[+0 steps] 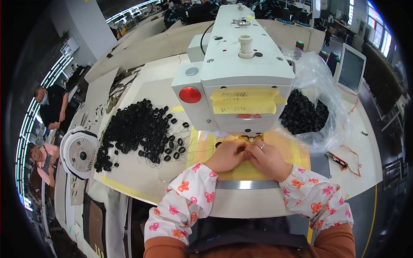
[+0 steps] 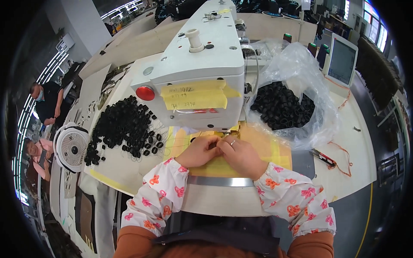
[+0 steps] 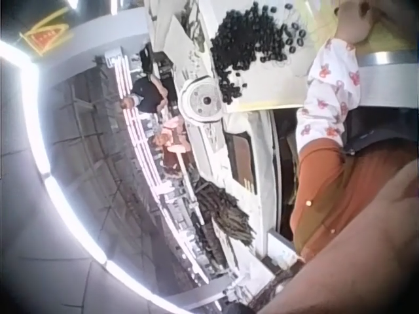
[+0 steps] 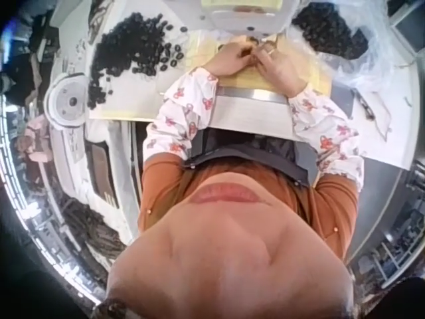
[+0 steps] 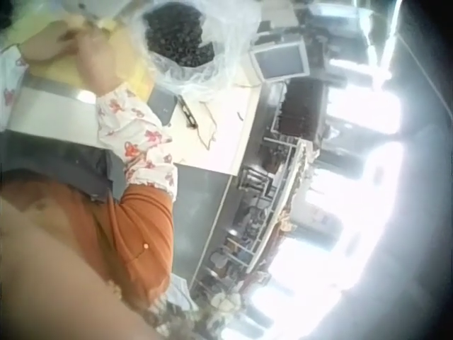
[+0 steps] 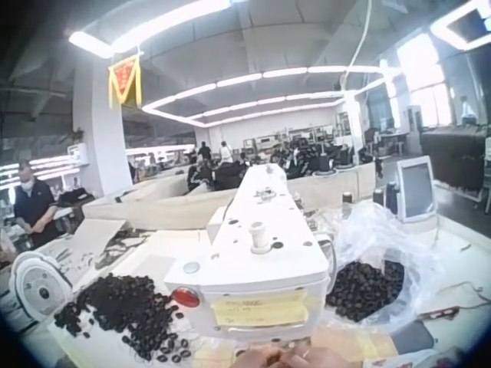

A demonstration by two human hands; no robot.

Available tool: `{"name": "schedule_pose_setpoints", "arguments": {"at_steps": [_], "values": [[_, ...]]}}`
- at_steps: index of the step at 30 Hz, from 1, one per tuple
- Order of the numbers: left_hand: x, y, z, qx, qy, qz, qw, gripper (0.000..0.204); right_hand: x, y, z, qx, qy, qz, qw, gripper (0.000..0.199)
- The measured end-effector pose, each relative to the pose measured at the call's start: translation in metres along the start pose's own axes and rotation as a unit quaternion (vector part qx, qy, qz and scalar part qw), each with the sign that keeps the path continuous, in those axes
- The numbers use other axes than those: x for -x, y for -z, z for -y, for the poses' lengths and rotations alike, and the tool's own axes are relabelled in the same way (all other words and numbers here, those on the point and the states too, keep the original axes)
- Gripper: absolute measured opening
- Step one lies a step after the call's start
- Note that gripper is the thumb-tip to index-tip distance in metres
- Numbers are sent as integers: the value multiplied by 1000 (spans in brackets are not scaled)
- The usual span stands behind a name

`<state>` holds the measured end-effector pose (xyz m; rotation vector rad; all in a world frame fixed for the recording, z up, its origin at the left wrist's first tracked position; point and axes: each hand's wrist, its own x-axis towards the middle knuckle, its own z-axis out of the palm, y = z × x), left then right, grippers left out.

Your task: The recorder is assembling small black components and metal rings onto a yellow strap at a workstation.

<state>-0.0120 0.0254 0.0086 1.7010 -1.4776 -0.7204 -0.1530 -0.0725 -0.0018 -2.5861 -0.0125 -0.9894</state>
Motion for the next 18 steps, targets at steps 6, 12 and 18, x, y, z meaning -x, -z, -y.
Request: {"name": "schedule_pose_setpoints", "arguments": {"at_steps": [6, 12, 18], "values": [[-9, -1, 12, -35, -14, -63, 997, 19, -3, -5, -9, 6, -7, 2, 1000, 20], [-10, 5, 17, 45, 23, -78, 996, 23, -9, -7, -17, -177, -182, -47, 966, 16], [-12, -9, 22, -16, 8, -125, 992, 21, -8, -7, -20, -204, -289, -45, 934, 11]]}}
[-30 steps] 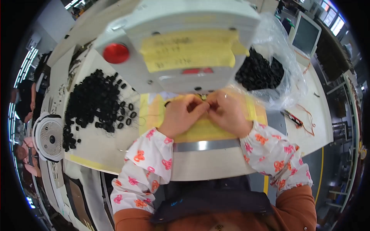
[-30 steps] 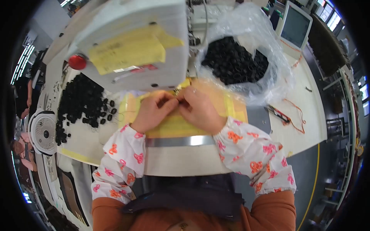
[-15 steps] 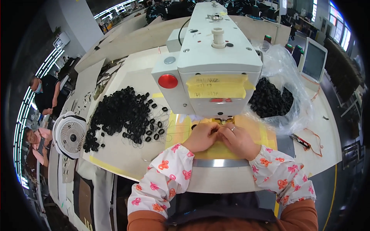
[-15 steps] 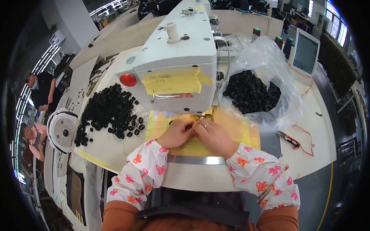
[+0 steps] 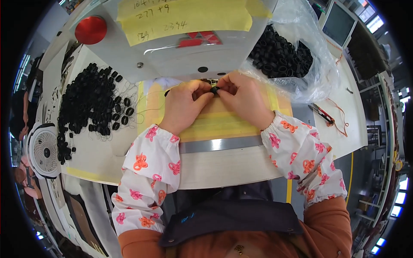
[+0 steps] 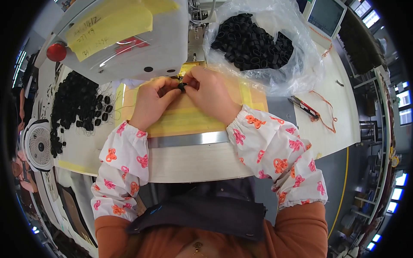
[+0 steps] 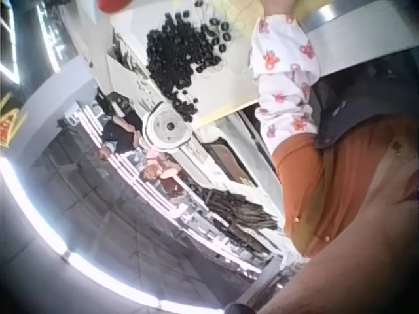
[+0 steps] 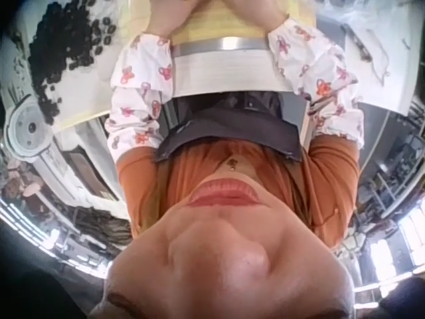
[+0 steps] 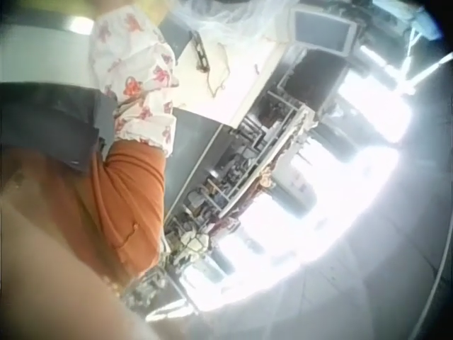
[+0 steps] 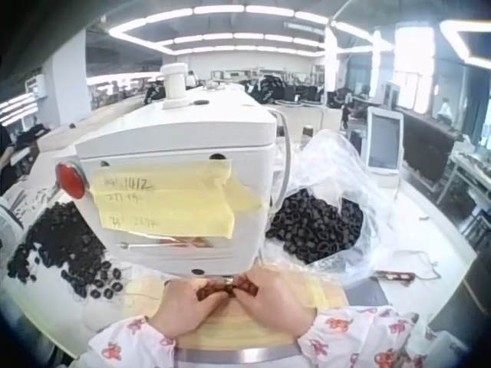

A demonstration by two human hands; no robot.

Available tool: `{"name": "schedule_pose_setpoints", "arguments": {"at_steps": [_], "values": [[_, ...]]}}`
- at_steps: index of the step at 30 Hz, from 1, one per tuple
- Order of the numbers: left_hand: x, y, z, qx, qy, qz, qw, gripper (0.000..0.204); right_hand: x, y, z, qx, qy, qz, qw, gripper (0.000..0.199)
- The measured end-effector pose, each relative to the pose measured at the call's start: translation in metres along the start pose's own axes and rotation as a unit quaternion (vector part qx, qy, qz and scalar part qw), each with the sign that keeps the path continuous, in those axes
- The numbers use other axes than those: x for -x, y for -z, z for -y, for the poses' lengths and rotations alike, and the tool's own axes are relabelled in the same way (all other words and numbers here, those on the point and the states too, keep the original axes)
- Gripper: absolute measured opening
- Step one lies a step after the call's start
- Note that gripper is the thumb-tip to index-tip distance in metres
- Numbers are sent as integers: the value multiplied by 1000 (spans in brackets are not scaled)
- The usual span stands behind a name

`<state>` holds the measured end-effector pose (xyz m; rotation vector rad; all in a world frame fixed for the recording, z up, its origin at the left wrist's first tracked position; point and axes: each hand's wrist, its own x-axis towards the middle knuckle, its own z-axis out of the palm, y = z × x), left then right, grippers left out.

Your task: The recorder is assembling small black components and metal rings onto a yellow strap at a workstation.

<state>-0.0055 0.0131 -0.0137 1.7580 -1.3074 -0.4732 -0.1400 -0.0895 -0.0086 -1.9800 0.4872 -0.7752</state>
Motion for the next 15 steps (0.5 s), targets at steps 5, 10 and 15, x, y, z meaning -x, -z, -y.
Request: {"name": "schedule_pose_setpoints", "arguments": {"at_steps": [5, 10, 15], "values": [[-1, 0, -11, -68, 1, -29, 997, 19, -1, -1, 1, 73, 40, -27, 996, 12], [-7, -1, -8, -105, 37, -31, 993, 25, -6, 0, -4, 86, 84, -48, 992, 9], [-9, -1, -4, -84, 57, -45, 994, 27, -8, 1, -2, 92, 78, -49, 991, 6]]}}
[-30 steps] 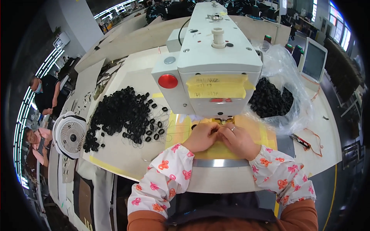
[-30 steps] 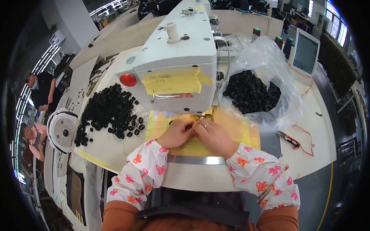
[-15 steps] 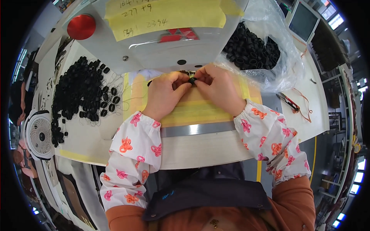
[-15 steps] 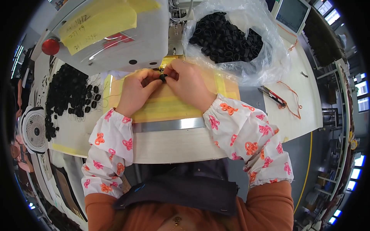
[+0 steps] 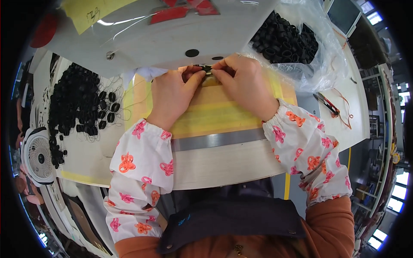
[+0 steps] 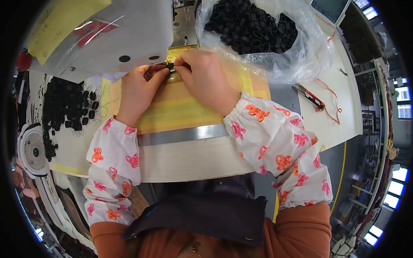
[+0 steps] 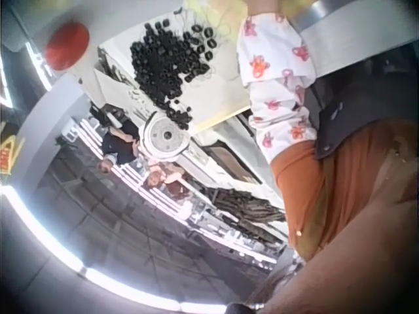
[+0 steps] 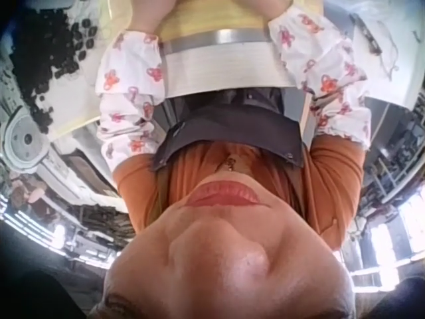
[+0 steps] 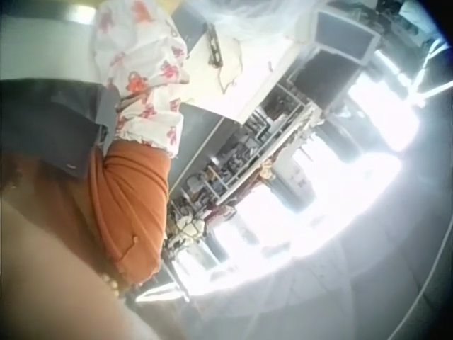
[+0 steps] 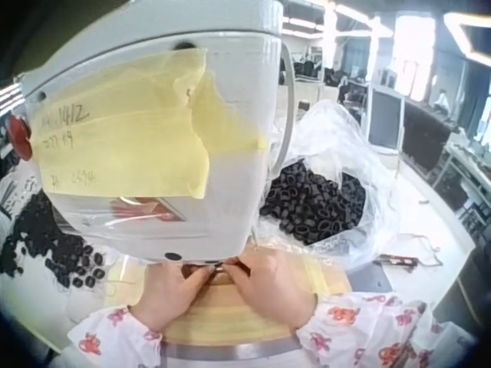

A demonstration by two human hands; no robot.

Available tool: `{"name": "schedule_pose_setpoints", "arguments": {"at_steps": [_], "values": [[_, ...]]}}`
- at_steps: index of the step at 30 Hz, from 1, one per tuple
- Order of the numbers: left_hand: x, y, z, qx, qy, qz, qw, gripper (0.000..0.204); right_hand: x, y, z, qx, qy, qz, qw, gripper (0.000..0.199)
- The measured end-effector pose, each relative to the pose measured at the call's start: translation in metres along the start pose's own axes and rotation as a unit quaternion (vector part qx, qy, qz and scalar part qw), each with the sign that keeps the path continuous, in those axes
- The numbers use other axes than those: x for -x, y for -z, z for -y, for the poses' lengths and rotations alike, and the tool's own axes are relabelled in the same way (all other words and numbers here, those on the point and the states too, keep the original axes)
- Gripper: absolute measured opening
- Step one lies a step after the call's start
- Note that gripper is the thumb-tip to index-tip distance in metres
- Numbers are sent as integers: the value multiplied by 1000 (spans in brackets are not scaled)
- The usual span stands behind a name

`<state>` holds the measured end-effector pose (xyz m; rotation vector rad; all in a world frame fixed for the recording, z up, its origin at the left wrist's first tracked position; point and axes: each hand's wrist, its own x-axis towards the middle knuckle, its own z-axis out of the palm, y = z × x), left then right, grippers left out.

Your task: The recorder is assembling small black components and metal rings onto a yellow strap at a workstation.

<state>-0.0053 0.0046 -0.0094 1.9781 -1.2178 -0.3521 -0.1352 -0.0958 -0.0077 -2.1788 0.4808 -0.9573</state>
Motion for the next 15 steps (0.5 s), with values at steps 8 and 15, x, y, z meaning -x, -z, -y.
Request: {"name": "schedule_pose_setpoints", "arguments": {"at_steps": [8, 15], "values": [[-1, 1, -2, 22, 17, 8, 1000, 26, -1, 0, -3, 12, 19, -7, 1000, 6], [-6, 9, -5, -29, 59, 62, 996, 30, -3, 1, -3, 19, 23, 11, 999, 5]]}}
